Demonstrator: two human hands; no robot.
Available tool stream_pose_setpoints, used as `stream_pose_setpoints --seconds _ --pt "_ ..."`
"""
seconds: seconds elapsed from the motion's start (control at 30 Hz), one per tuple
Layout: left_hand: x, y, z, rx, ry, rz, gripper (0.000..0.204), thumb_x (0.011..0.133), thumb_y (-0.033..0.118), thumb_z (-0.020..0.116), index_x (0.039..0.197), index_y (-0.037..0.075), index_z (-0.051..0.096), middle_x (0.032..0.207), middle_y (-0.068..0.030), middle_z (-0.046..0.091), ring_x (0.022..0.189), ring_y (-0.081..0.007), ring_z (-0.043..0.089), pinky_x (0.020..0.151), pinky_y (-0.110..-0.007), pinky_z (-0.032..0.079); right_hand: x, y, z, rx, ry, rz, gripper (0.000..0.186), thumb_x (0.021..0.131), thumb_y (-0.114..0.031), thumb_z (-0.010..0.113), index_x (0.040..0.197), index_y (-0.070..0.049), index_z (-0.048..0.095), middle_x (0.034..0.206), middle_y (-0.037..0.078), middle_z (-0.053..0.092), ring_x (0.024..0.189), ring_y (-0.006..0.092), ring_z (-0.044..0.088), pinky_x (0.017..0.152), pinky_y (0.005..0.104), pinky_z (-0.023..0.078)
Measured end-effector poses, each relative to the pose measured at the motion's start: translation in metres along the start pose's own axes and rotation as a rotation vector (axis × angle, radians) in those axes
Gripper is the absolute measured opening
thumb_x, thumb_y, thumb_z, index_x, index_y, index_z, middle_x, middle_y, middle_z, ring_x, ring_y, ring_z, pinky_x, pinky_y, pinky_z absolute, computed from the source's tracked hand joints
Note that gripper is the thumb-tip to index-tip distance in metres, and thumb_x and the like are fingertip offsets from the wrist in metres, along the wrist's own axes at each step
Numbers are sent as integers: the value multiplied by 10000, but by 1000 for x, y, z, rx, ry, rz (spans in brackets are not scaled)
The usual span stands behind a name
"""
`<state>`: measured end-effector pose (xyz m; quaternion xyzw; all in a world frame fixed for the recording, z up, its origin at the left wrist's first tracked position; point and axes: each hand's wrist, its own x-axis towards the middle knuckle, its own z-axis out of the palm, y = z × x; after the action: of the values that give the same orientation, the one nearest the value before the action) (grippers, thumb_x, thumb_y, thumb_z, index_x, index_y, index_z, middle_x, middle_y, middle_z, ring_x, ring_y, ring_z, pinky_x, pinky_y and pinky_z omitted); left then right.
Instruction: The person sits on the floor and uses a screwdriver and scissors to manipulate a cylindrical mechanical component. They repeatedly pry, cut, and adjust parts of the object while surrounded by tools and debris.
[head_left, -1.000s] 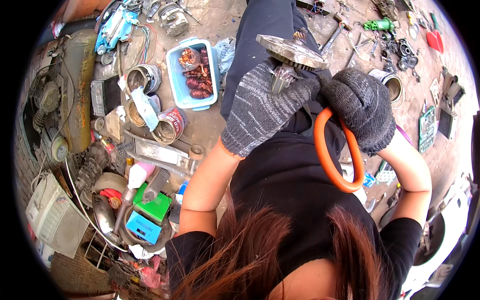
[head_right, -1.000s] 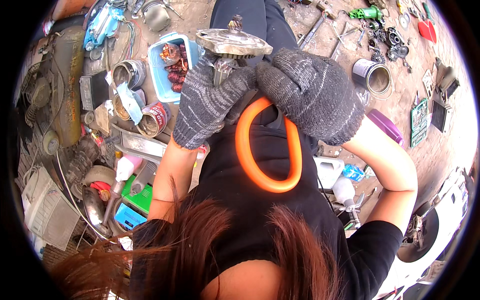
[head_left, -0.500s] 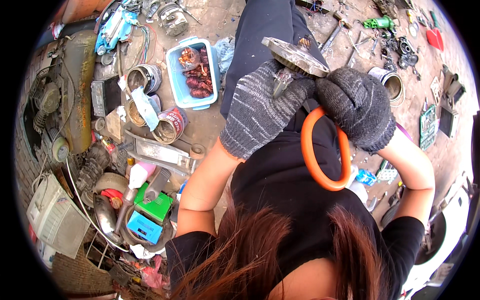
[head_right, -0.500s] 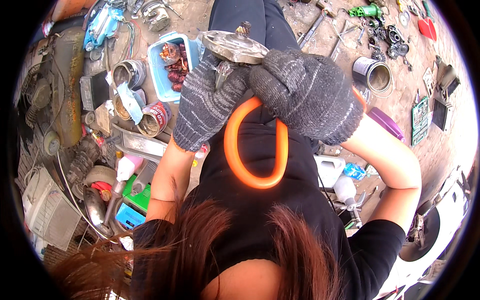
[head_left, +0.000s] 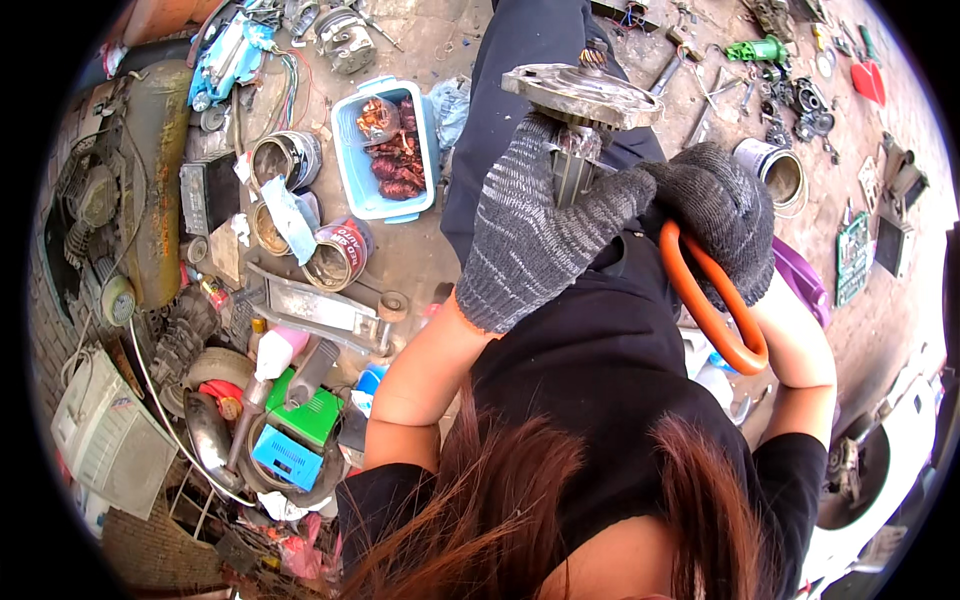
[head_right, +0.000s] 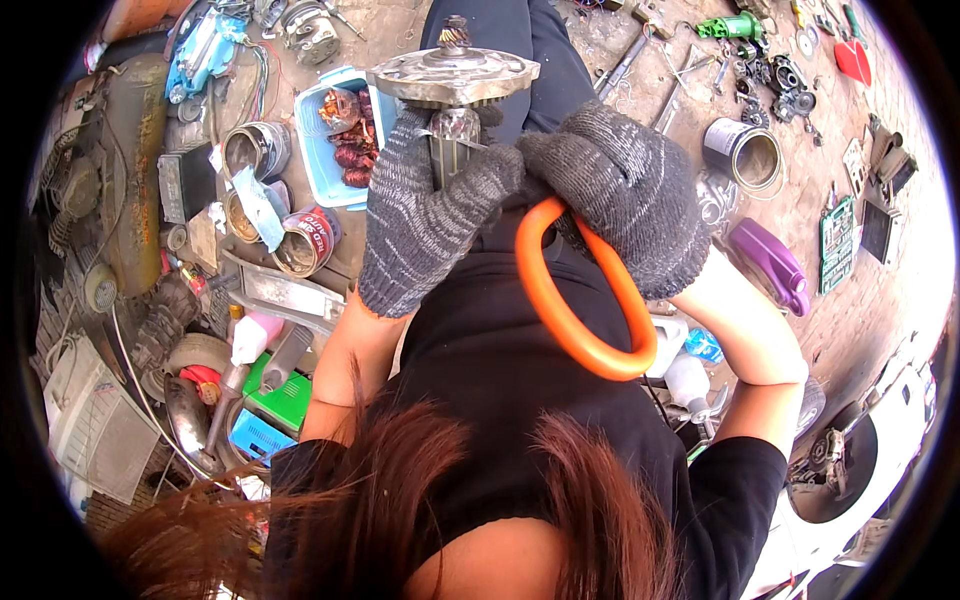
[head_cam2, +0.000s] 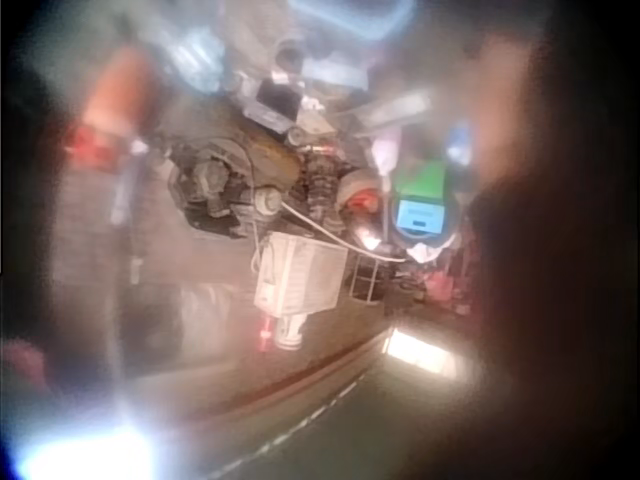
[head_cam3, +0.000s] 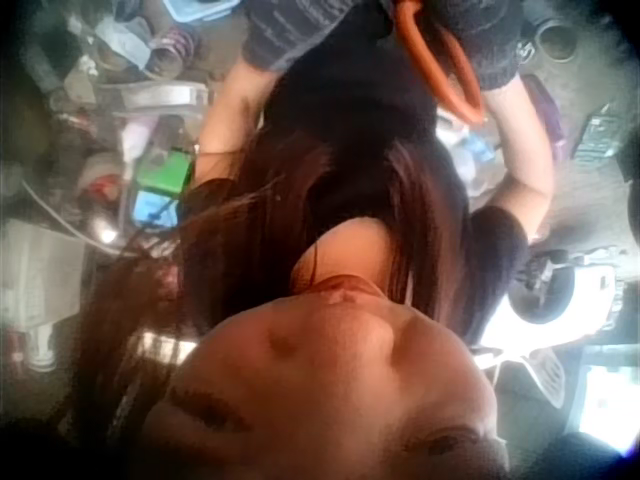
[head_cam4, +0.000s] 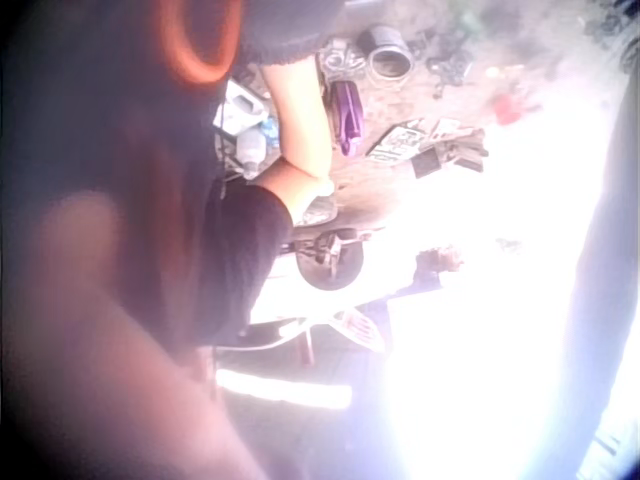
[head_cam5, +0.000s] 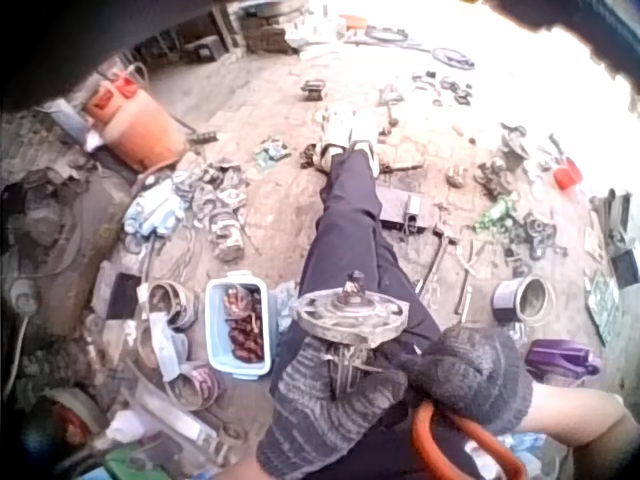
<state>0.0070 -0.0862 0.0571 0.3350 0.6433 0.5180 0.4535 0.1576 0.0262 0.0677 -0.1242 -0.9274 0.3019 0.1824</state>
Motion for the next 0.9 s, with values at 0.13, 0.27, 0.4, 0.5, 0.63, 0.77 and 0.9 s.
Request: stream_pose_setpoints --seconds 0.13,0.27,0.4,0.5,0.63,0.77,0.9 --pt "-1 -1 2 37 5 103 466 732 141 728 1111 -7 501 994 -100 580 860 -180 569 740 -293 468 -6 2 3 27 13 23 350 647 -89 655 986 -38 585 765 107 566 683 292 577 589 354 469" --pt "4 1 8 85 -50 229 512 710 113 741 1130 -24 483 1033 -125 570 946 -224 556 832 -318 446 -13 -2 1 55 132 183 257 639 -124 701 874 -54 624 723 112 576 683 298 586 610 352 466" --pt "3 4 12 63 -43 232 559 705 104 745 1171 -17 460 1089 -122 559 1013 -222 534 890 -314 418 -18 -1 -3 102 29 357 272 663 -203 687 898 -79 628 837 114 583 779 319 570 680 378 457" --pt "6 7 15 100 -82 243 553 706 98 744 1169 -12 463 1106 -117 556 1028 -215 530 900 -312 414 -24 7 -2 104 25 349 279 655 -201 681 902 -82 628 857 111 579 811 330 559 706 389 451" --pt "7 9 17 55 -142 143 542 706 87 742 1164 -9 468 1116 -120 556 1022 -201 539 882 -310 430 -24 9 -8 65 -7 225 273 741 -168 641 988 -58 602 878 131 581 821 301 572 695 358 460" --pt "5 7 23 -212 -125 -49 547 698 88 748 1161 -6 472 1092 -116 573 989 -186 560 826 -306 465 -52 2 -10 579 -50 496 318 819 -107 585 1129 -42 554 1072 127 570 982 229 558 855 314 439" --pt "8 16 21 33 -117 -61 541 699 97 751 1155 -5 479 1055 -109 597 952 -176 582 796 -303 478 -65 4 -9 882 -6 715 339 828 -78 589 1158 -27 530 1113 119 563 1007 177 555 876 286 445"
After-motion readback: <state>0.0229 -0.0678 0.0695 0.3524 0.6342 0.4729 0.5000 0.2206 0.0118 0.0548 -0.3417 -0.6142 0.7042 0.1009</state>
